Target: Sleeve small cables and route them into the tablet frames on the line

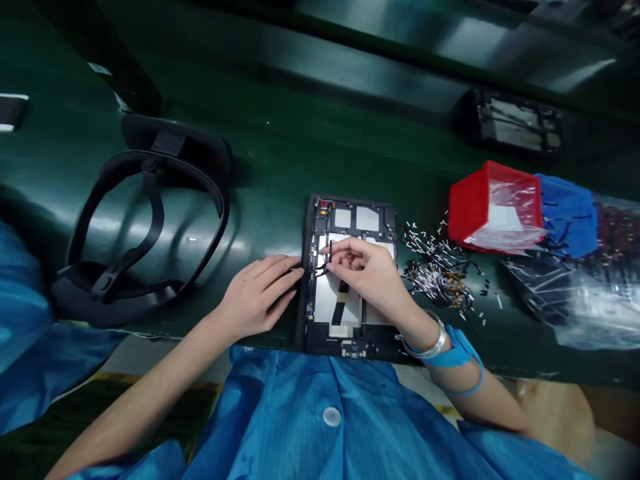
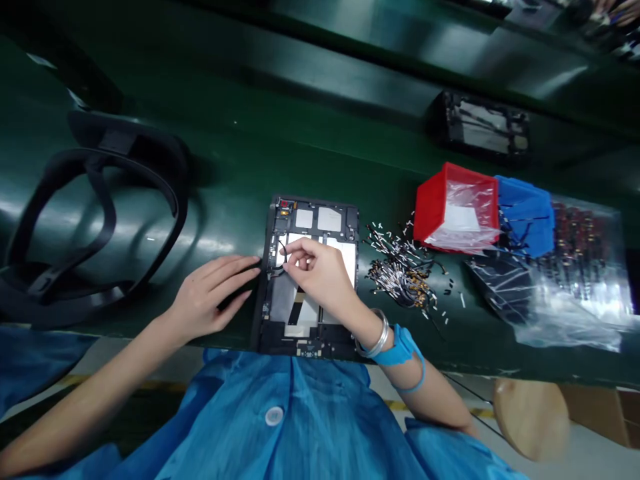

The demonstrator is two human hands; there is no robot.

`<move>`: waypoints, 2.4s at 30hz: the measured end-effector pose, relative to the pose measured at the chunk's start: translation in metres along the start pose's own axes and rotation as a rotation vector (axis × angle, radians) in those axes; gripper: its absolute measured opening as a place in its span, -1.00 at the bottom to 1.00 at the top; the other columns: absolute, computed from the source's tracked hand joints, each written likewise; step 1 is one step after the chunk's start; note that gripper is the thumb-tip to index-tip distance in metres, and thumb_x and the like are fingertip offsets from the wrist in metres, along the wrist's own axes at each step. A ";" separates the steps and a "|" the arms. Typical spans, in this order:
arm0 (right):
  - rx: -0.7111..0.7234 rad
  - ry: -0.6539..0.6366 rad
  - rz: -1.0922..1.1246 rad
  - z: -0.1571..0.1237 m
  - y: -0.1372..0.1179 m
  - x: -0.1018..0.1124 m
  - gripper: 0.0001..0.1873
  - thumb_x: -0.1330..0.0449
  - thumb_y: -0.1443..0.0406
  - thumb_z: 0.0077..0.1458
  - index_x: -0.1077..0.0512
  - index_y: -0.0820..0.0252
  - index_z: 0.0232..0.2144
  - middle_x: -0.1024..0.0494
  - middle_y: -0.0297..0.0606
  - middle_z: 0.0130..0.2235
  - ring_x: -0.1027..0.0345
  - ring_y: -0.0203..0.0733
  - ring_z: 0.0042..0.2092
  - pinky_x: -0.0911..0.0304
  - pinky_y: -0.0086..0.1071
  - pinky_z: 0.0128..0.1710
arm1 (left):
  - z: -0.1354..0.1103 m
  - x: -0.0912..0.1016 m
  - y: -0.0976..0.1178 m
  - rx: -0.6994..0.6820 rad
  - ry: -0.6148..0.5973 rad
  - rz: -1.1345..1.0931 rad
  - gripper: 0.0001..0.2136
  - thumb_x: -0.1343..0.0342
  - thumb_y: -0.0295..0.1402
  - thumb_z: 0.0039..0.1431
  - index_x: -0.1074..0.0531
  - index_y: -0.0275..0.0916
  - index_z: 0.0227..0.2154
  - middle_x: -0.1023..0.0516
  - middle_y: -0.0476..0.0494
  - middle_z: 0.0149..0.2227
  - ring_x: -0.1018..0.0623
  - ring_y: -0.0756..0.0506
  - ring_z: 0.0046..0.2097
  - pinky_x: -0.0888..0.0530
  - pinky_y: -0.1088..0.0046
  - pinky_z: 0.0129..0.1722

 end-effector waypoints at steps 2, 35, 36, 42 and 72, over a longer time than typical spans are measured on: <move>-0.002 0.019 -0.028 -0.001 0.000 0.000 -0.81 -0.21 0.37 -0.08 -0.48 0.23 -0.31 -0.44 -0.40 -0.49 -0.17 -0.43 -0.52 -0.10 -0.45 -0.53 | -0.001 -0.003 0.004 -0.045 -0.029 0.056 -0.72 -0.03 -0.46 0.21 -0.42 -0.33 -0.03 -0.53 -0.36 -0.01 -0.54 -0.23 -0.02 -0.54 0.19 -0.11; 0.014 -0.012 -0.102 0.017 -0.012 0.014 -0.93 -0.27 0.33 -0.09 -0.48 0.23 -0.53 -0.44 -0.39 -0.56 -0.19 -0.42 -0.52 -0.12 -0.46 -0.52 | 0.004 -0.011 0.010 -0.026 -0.111 0.117 -0.64 0.00 -0.50 0.18 -0.42 -0.28 0.04 -0.51 -0.36 0.00 -0.53 -0.27 -0.01 -0.46 0.24 -0.14; 0.009 -0.023 -0.110 0.018 -0.011 0.014 -0.93 -0.27 0.32 -0.09 -0.47 0.23 -0.54 -0.43 -0.39 -0.57 -0.19 -0.42 -0.52 -0.12 -0.46 -0.53 | 0.004 -0.009 0.011 -0.034 -0.101 0.119 -0.62 -0.01 -0.48 0.18 -0.41 -0.27 0.06 -0.51 -0.36 0.02 -0.52 -0.28 0.01 -0.45 0.23 -0.11; -0.016 -0.026 -0.141 0.027 -0.008 0.020 -0.86 -0.28 0.27 -0.05 -0.49 0.24 -0.40 -0.45 -0.40 -0.60 -0.28 -0.37 -0.55 -0.16 -0.43 -0.51 | 0.007 -0.015 0.016 -0.091 -0.174 0.140 -0.60 0.08 -0.26 0.30 -0.38 -0.29 0.11 -0.39 -0.35 0.17 -0.45 -0.31 0.11 -0.36 0.15 0.02; -0.016 0.020 -0.401 0.042 -0.016 0.021 -0.94 -0.22 0.39 -0.06 -0.43 0.24 -0.54 -0.36 -0.44 -0.62 -0.18 -0.38 -0.54 -0.08 -0.40 -0.42 | 0.024 -0.016 0.026 -0.260 -0.379 0.146 -0.57 0.17 -0.25 0.37 -0.38 -0.46 0.09 -0.37 -0.30 0.18 -0.40 -0.27 0.19 -0.40 0.18 0.03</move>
Point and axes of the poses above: each hand's wrist, its own z-axis towards the middle knuckle, its own x-axis out of the back of the hand, y = z × x, the point moved 8 cm from there along z, towards the middle knuckle
